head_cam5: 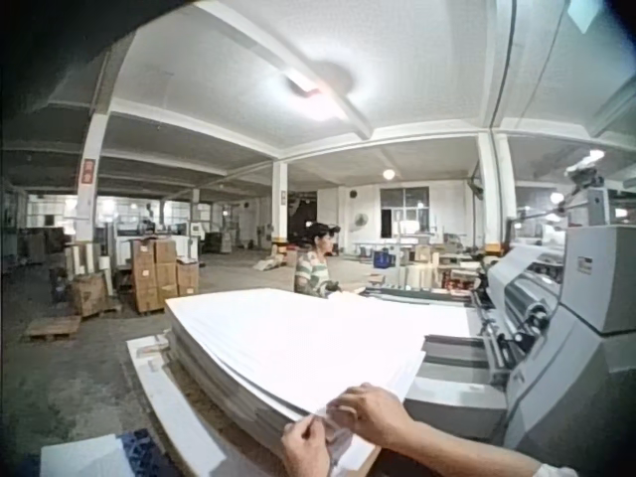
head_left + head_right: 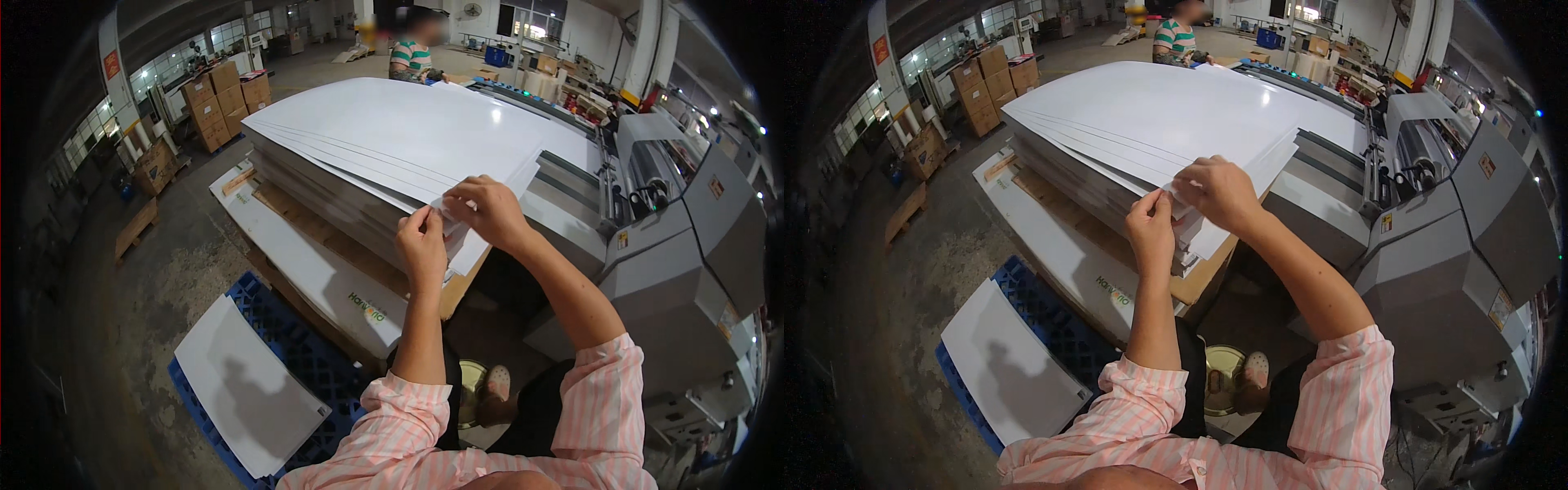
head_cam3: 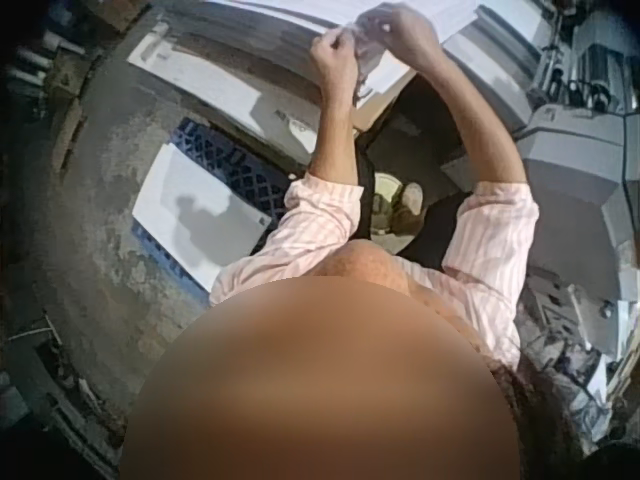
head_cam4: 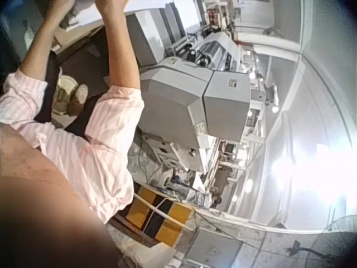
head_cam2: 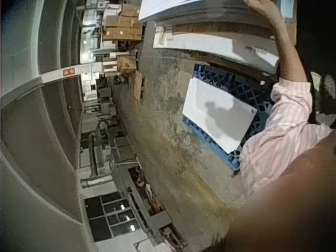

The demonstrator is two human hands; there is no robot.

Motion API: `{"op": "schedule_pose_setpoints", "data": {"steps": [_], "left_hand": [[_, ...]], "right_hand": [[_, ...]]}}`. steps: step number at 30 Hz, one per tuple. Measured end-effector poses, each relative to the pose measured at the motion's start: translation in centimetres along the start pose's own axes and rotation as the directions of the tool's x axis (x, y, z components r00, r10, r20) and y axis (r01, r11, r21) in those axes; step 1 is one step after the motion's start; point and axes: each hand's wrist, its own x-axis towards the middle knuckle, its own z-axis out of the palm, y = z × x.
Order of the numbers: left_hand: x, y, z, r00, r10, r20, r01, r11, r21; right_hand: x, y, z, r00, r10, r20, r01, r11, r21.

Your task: The recorder is organizing and loading large stacks of white paper sheets into a large industrial printing or cutting machine.

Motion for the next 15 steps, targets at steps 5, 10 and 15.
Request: {"op": "schedule_pose_setpoints", "data": {"steps": [5,10,15], "left_hand": [[0.7,-0.5,-0.7,0.997,0.007,0.071,-0.009,0.999,0.036],[0.1,1.8,-1.6,0.971,-0.207,0.116,0.238,0.857,-0.457],[0.4,1.0,-2.2,0.961,-0.247,0.128,0.277,0.808,-0.520]], "right_hand": [[0.4,-0.3,0.4,0.998,-0.010,0.059,0.016,0.994,-0.104],[0.6,-0.4,-0.3,0.989,0.067,0.133,-0.041,0.981,-0.191],[1.1,-1.4,-0.7,0.975,0.037,0.221,-0.052,0.997,0.060]]}}
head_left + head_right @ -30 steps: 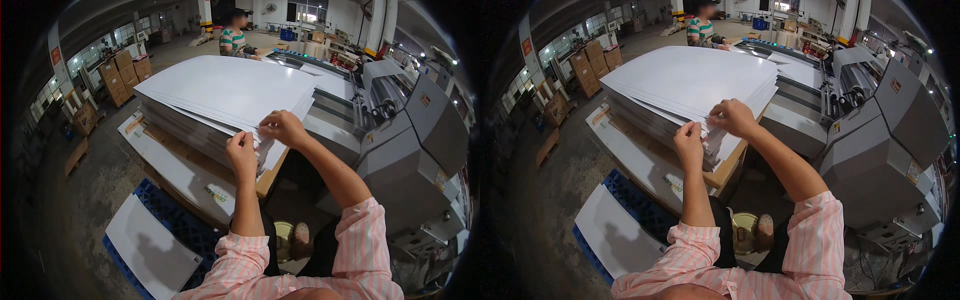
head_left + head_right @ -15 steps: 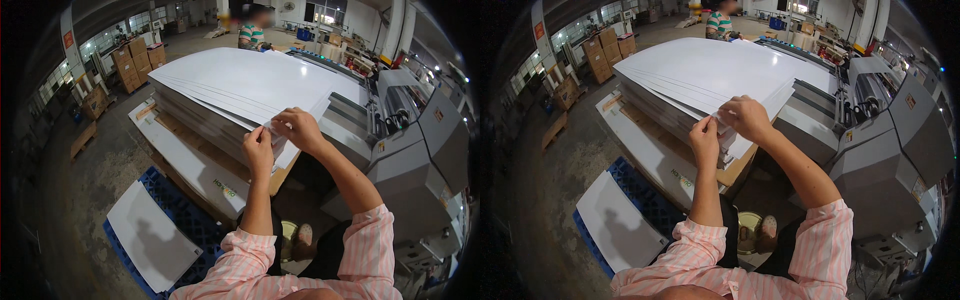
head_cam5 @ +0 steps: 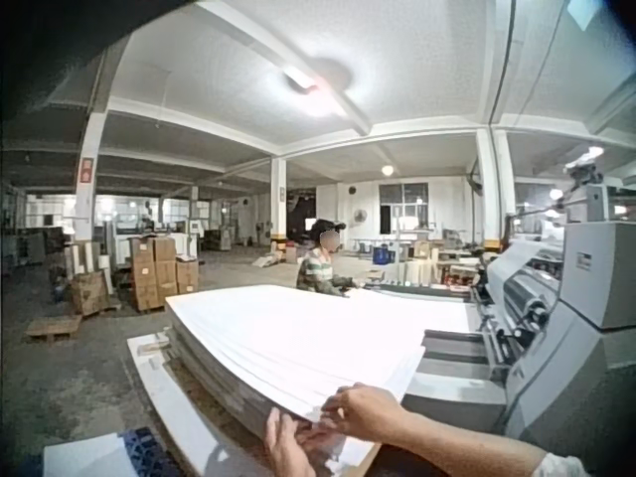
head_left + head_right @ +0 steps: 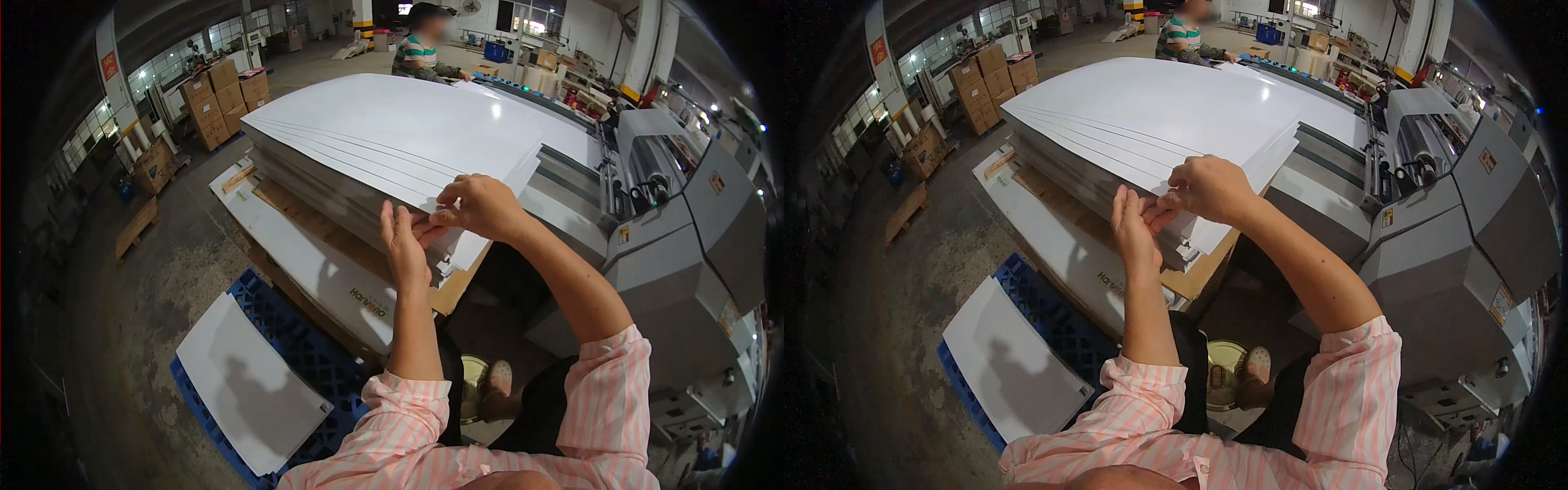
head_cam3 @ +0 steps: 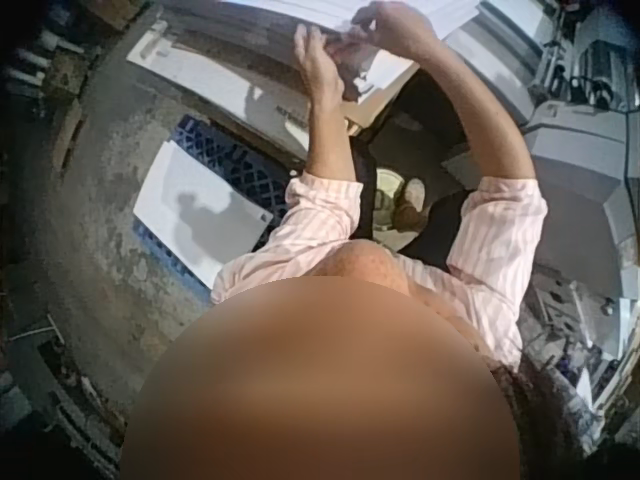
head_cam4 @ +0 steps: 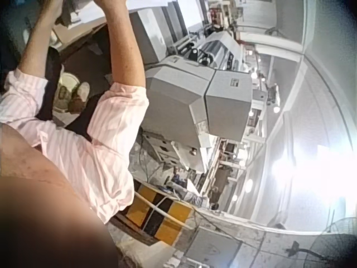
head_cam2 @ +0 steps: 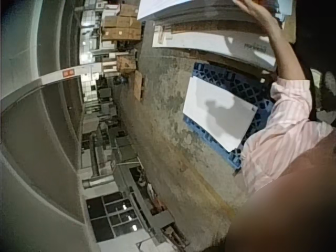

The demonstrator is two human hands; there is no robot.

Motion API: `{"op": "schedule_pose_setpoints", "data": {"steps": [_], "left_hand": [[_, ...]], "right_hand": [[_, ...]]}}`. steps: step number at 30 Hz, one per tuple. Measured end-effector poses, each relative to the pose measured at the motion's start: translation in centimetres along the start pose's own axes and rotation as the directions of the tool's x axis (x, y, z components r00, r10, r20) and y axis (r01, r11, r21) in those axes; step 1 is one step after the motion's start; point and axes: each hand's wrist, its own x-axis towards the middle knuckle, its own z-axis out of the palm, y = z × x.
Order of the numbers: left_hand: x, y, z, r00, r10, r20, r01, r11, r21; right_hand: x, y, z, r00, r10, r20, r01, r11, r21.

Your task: The recorder is organizing and loading large stacks of white paper sheets into a large industrial printing or cutting machine.

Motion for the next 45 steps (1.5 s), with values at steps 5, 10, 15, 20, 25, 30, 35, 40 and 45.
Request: {"op": "schedule_pose_setpoints", "data": {"steps": [5,10,15,20,25,30,35,40,45], "left_hand": [[0.5,-0.8,-0.3,0.999,0.004,0.046,-0.004,1.000,-0.003],[0.5,-0.2,-0.5,0.997,0.002,0.073,-0.004,1.000,0.029],[0.5,0.3,0.1,1.000,0.010,-0.002,-0.010,0.996,0.094],[-0.7,-0.7,3.0,0.979,0.197,-0.059,-0.158,0.905,0.395],[-0.1,-0.8,0.8,0.997,0.072,0.007,-0.067,0.887,0.457],[1.3,-1.3,0.3,0.994,0.110,-0.017,-0.095,0.915,0.393],[3.4,-2.9,-1.7,0.992,0.088,0.094,-0.123,0.866,0.484],[2.6,-2.3,-1.1,0.996,0.064,0.062,-0.087,0.862,0.499],[0.4,0.0,1.0,0.995,0.094,-0.035,-0.073,0.919,0.386]], "right_hand": [[1.1,0.1,-0.8,0.982,0.129,0.142,-0.131,0.991,0.008],[2.0,-0.7,-1.2,0.951,0.247,0.185,-0.230,0.967,-0.109],[0.8,1.3,-1.1,0.873,-0.487,0.002,0.436,0.780,-0.448],[0.4,2.8,-1.1,0.944,-0.274,-0.185,0.241,0.953,-0.181],[6.9,3.6,0.3,0.965,0.075,-0.251,-0.118,0.980,-0.163],[5.6,1.3,-2.1,0.767,-0.229,-0.600,0.124,0.969,-0.211],[1.0,3.0,0.6,0.968,-0.078,-0.238,0.030,0.979,-0.200],[-0.1,3.5,1.9,0.982,-0.059,-0.181,0.036,0.991,-0.125],[0.9,2.4,1.6,0.935,-0.285,-0.212,0.253,0.953,-0.165]]}}
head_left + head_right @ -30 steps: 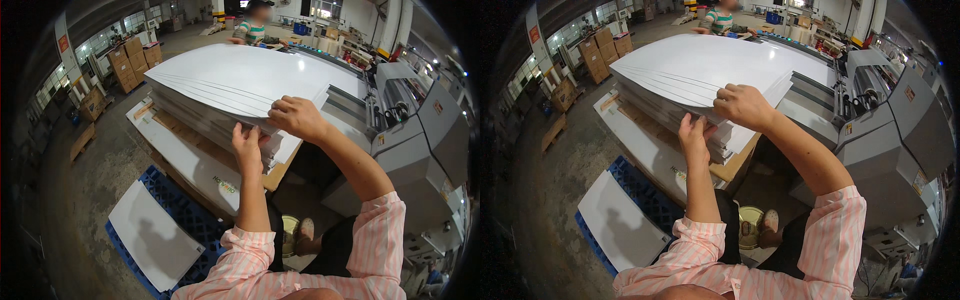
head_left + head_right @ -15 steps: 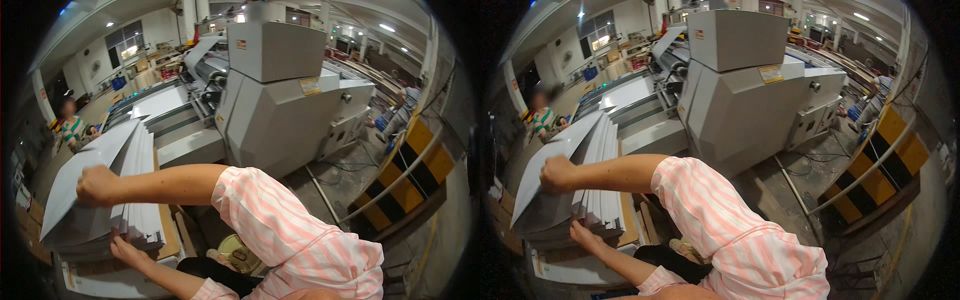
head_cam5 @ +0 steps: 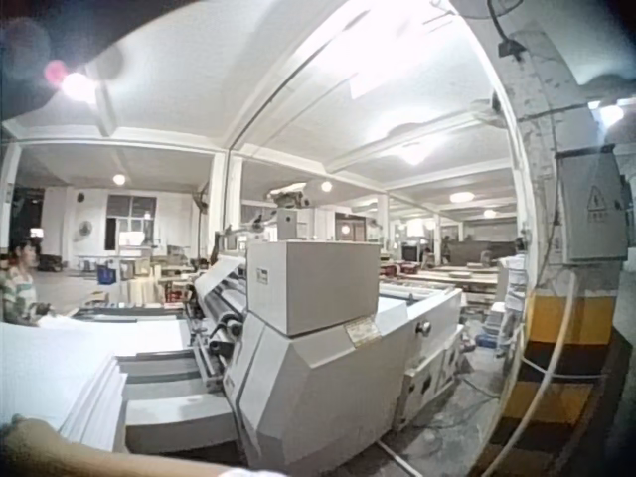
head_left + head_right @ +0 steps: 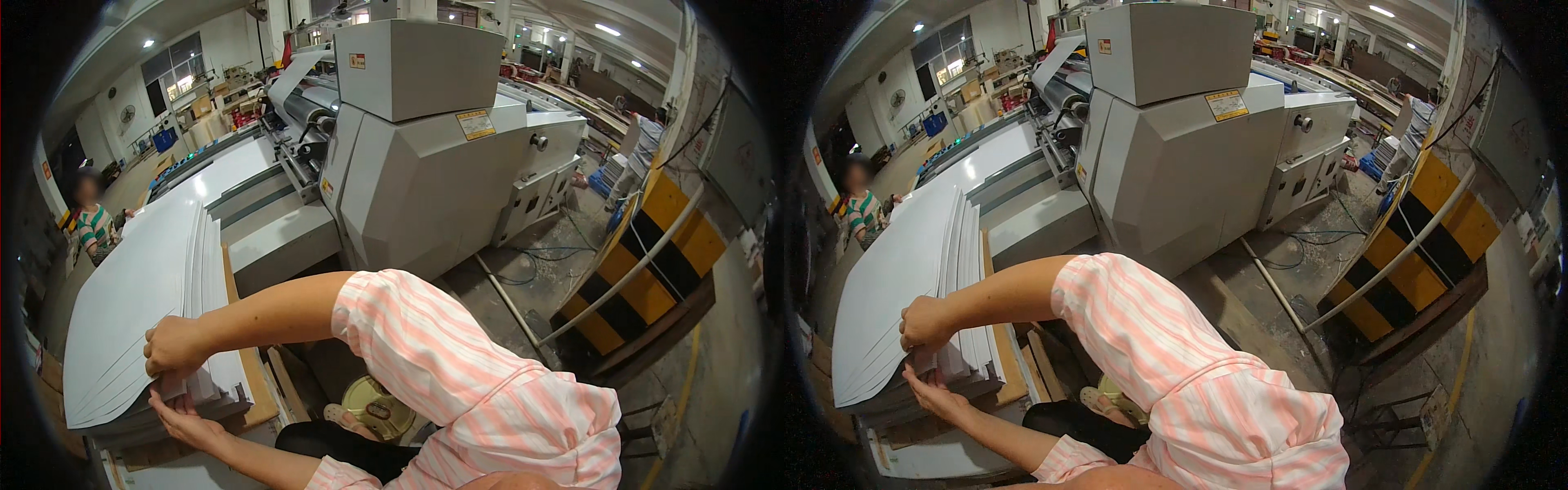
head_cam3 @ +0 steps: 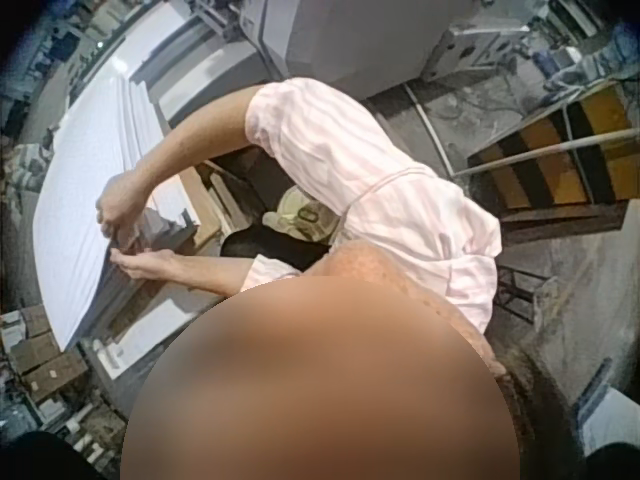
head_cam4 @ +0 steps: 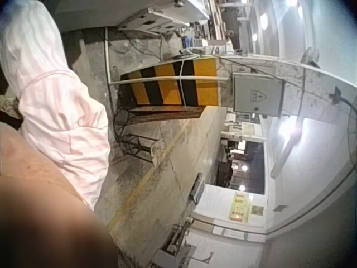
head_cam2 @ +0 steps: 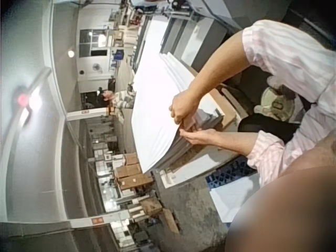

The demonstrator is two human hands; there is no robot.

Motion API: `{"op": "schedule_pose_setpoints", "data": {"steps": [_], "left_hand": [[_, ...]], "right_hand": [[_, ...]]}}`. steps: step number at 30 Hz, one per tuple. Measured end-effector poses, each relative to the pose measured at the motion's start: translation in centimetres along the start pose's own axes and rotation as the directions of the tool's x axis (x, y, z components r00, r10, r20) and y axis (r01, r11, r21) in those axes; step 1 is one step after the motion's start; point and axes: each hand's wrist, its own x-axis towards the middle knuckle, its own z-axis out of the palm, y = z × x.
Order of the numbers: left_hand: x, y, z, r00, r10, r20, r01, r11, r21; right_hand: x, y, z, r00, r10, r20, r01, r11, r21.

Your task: The recorder is organizing and loading large stacks of white paper sheets into a large industrial printing or cutting machine.

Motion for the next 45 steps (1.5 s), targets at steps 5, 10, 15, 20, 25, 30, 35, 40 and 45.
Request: {"op": "schedule_pose_setpoints", "data": {"steps": [5,10,15,20,25,30,35,40,45], "left_hand": [[0.9,-3.0,0.8,0.980,0.143,0.138,-0.163,0.977,0.141],[2.6,-2.9,-1.5,0.994,0.048,0.101,-0.065,0.984,0.168],[1.3,-1.7,-1.3,0.995,0.033,0.093,-0.030,0.999,-0.039],[1.3,-1.9,-1.4,0.998,0.037,0.043,-0.028,0.982,-0.188],[1.5,-2.0,-1.4,0.999,0.031,-0.035,-0.039,0.973,-0.227],[1.8,-2.2,-1.9,0.997,0.040,0.061,-0.024,0.969,-0.244],[2.7,-3.2,-2.4,0.996,0.037,0.085,-0.021,0.982,-0.190],[2.5,-3.0,-1.8,1.000,0.001,0.021,0.003,0.979,-0.204],[3.0,-3.3,-2.0,0.999,-0.017,0.038,0.022,0.990,-0.137]], "right_hand": [[4.5,3.1,-2.3,0.947,0.319,-0.034,-0.321,0.935,-0.149],[4.0,0.4,-1.1,0.975,0.168,-0.143,-0.193,0.964,-0.182],[0.1,0.0,0.7,0.968,0.184,0.173,-0.147,0.967,-0.210],[-0.7,-0.7,0.5,0.998,-0.018,0.052,0.032,0.962,-0.273],[-0.1,-0.8,0.0,0.980,-0.034,0.195,0.104,0.928,-0.358],[0.1,-1.9,0.9,0.964,0.227,0.142,-0.191,0.954,-0.229],[1.0,-2.0,0.0,0.938,0.268,0.222,-0.243,0.961,-0.133],[2.1,-2.2,-0.4,0.794,0.506,0.338,-0.534,0.845,-0.010],[2.9,-1.8,-0.5,0.720,0.595,0.357,-0.660,0.747,0.086]]}}
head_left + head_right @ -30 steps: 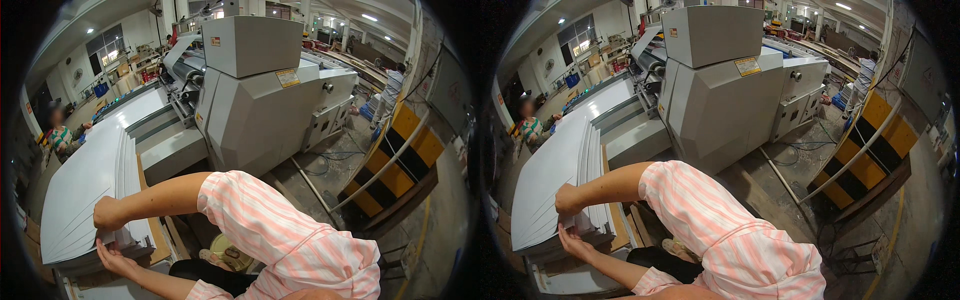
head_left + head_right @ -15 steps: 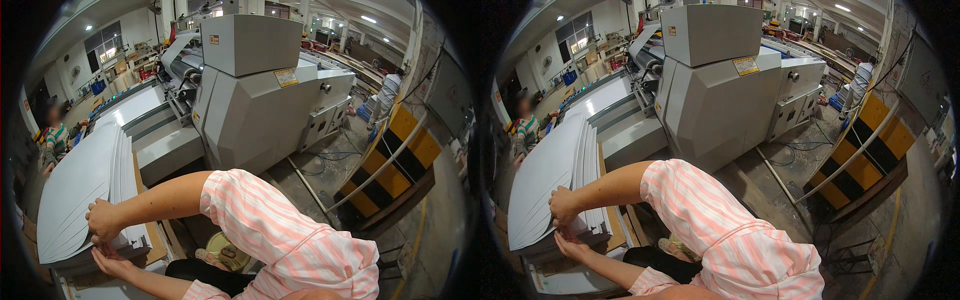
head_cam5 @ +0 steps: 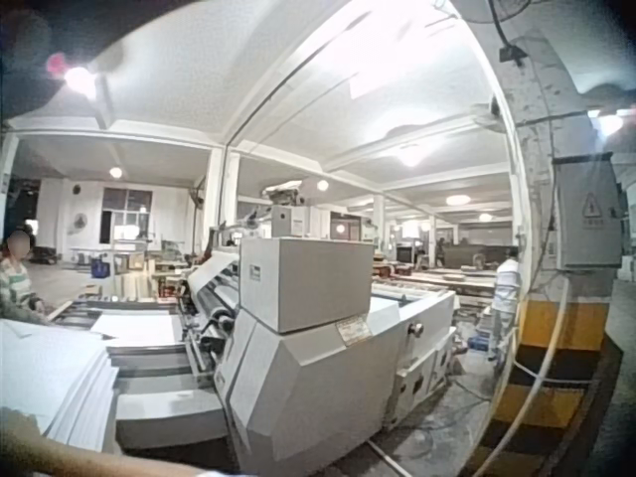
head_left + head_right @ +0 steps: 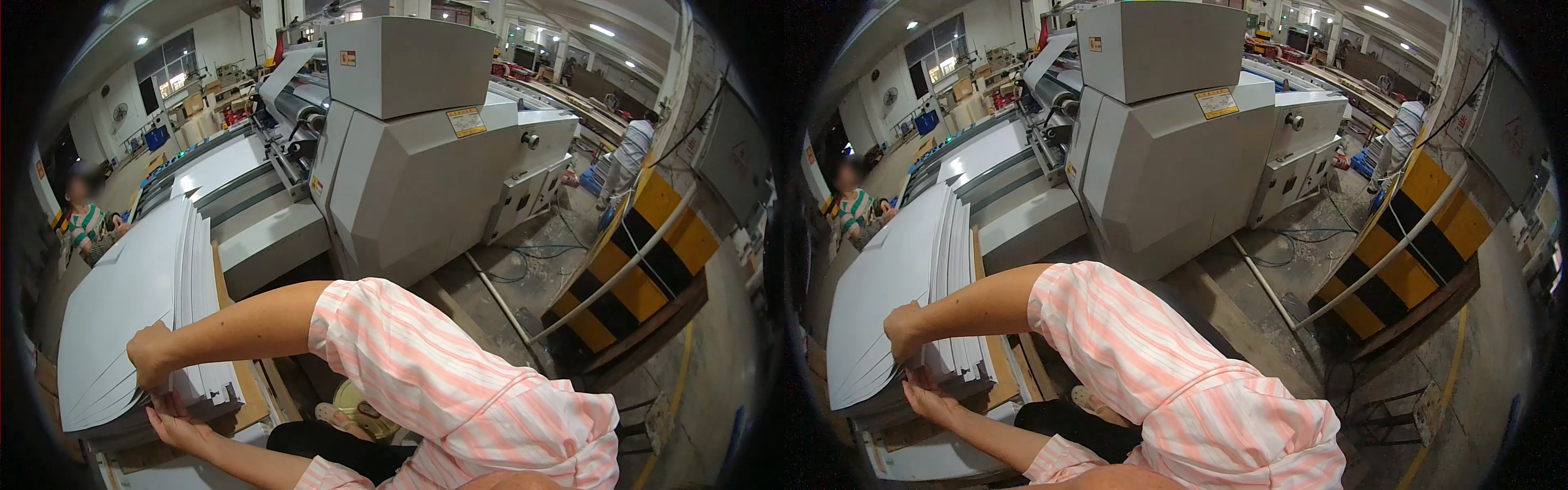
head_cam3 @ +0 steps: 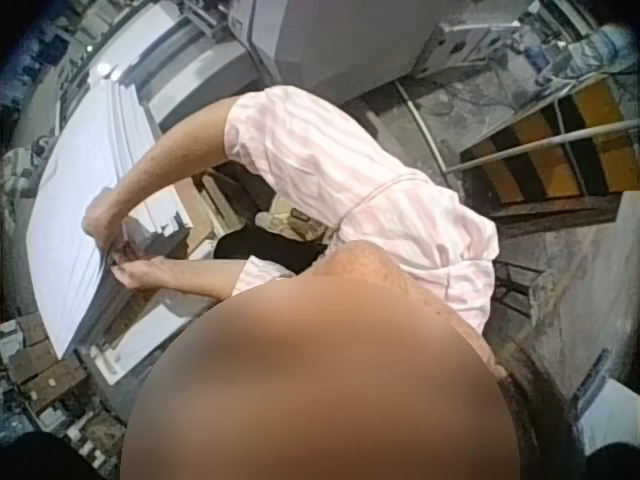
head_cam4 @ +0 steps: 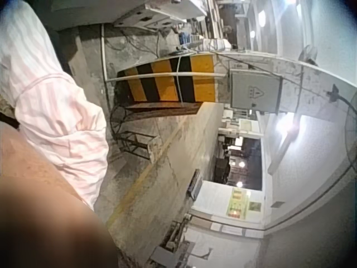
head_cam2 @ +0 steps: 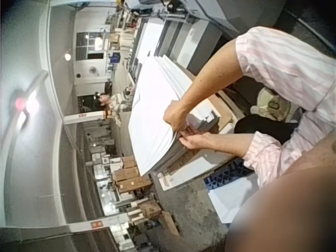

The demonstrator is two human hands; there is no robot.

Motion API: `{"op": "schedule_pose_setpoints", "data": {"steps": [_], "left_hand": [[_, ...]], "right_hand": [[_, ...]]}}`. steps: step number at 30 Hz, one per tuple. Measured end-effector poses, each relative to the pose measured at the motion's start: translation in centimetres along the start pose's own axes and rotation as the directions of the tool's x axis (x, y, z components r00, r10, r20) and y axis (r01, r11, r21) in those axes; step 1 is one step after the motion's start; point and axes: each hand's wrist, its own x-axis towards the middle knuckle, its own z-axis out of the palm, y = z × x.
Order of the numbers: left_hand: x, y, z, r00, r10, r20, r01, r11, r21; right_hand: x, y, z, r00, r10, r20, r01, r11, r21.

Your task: The recorder is organizing and loading large stacks of white paper sheets into a large industrial printing or cutting machine.

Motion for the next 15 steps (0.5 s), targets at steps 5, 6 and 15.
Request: {"op": "schedule_pose_setpoints", "data": {"steps": [5,6,15], "left_hand": [[-0.6,0.2,1.4,0.990,0.077,-0.120,-0.068,0.995,0.077],[-0.2,0.1,0.7,0.992,0.104,-0.065,-0.094,0.985,0.146],[-0.1,-0.1,0.7,0.998,0.034,0.055,-0.048,0.956,0.288]], "right_hand": [[0.1,1.0,0.5,0.919,-0.231,-0.319,0.135,0.946,-0.296],[0.1,1.5,-0.1,0.804,-0.492,-0.333,0.327,0.834,-0.444],[2.5,2.4,1.5,0.755,-0.433,-0.493,0.467,0.882,-0.059]]}}
